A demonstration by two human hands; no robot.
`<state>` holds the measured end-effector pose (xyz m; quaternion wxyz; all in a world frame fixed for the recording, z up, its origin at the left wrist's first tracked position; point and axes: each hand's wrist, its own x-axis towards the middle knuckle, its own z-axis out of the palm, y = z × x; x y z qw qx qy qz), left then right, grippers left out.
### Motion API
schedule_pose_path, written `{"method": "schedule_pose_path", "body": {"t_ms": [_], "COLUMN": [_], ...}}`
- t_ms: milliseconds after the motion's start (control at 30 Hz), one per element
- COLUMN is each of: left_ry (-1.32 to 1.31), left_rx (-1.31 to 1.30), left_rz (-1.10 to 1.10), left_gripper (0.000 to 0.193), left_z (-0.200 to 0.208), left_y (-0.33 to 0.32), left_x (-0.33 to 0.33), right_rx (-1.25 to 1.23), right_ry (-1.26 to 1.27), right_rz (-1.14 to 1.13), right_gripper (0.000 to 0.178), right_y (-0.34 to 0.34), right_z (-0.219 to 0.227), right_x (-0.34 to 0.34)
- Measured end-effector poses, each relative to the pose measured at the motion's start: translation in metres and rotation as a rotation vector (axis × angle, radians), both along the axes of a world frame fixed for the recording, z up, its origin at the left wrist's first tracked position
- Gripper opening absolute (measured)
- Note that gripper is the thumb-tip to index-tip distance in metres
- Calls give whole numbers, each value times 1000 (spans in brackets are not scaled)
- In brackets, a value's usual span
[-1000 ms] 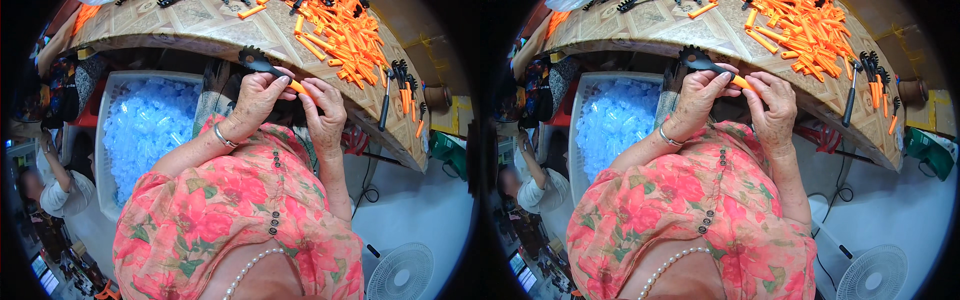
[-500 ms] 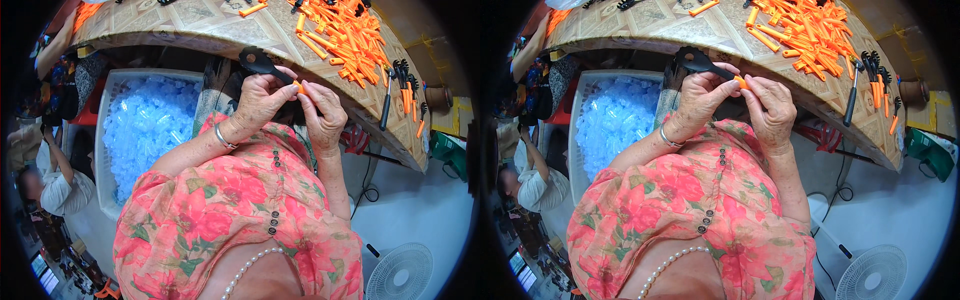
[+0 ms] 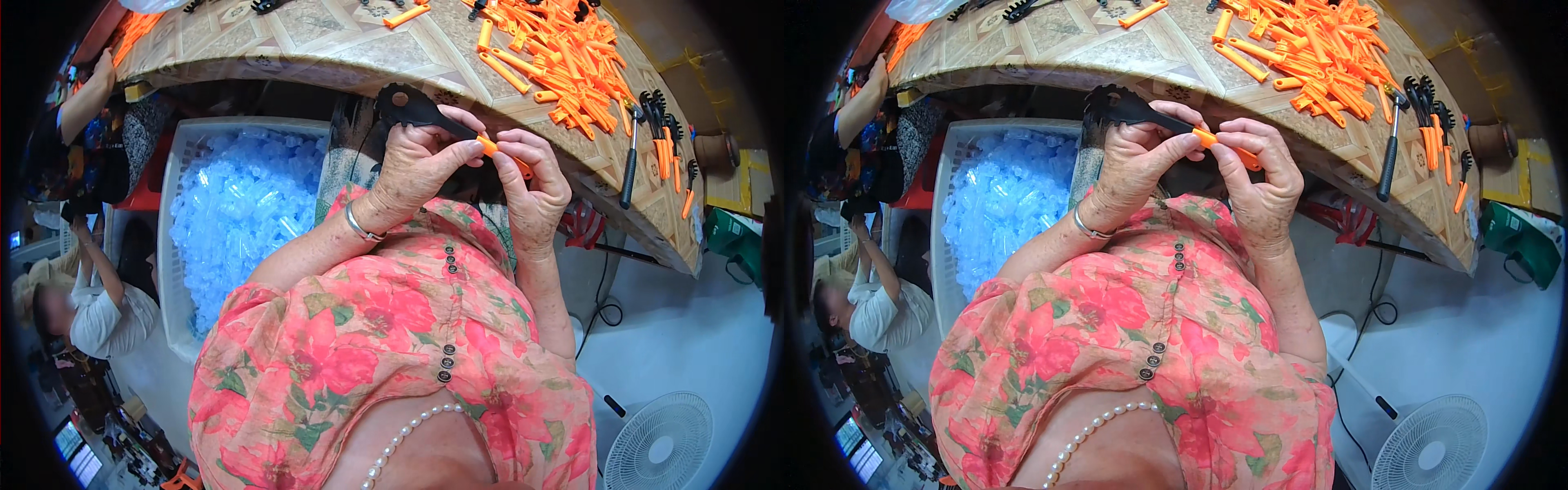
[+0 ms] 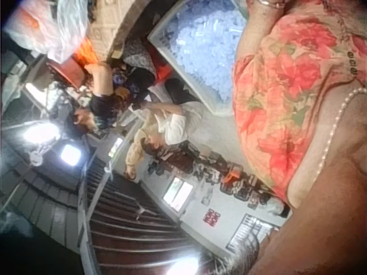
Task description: The person assembles small orange plastic handles into black plastic gear-like components. They pick up an orange piece, insert it into the black part, and use a hammer to tap it securely into place. The process is repeated for multiple units, with the person occasionally sorting through piles of parts on the table.
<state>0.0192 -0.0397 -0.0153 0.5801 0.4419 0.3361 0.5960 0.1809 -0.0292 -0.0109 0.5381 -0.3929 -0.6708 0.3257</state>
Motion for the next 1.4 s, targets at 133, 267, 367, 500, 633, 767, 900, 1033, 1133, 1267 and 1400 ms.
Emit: {"method": "schedule_pose_path", "body": {"t_ms": [133,267,367,500,633,767,900,1033,1133,1267,1400], "left_ry": [34,36,40,69,129,92,-8,-4,12,9,24], "left_rx": [31,85,139,140,119,78,33,-35,-43,-56,-78], "left_rz": [18,24,34,-5,-9,-43,-39,-62,-75,-105,-92], "left_gripper": [19,19,18,19,19,20,23,28,28,27,28], "left_z": [-4,-3,-1,3,1,-2,1,2,3,-1,-2], "left_y": [1,1,-1,-2,-1,-2,-2,-3,-1,1,3], "left_x": [0,1,-1,-4,-4,-4,0,0,0,0,-1], "right_rx": [-60,-181,-378,-411,-338,-172,-230,-256,-228,-186,-52], "right_ry": [113,277,317,80,-47,-215,-239,-267,-283,-310,-317], "right_rz": [62,191,160,238,199,98,133,173,166,135,72], "right_gripper": [12,10,9,12,12,11,11,10,10,10,11], "right_y": [0,2,-5,0,-1,-2,-1,2,3,4,6], "right_z": [-5,0,24,15,18,19,23,29,30,27,17], "right_x": [-1,-1,-12,2,3,3,8,13,14,15,12]}}
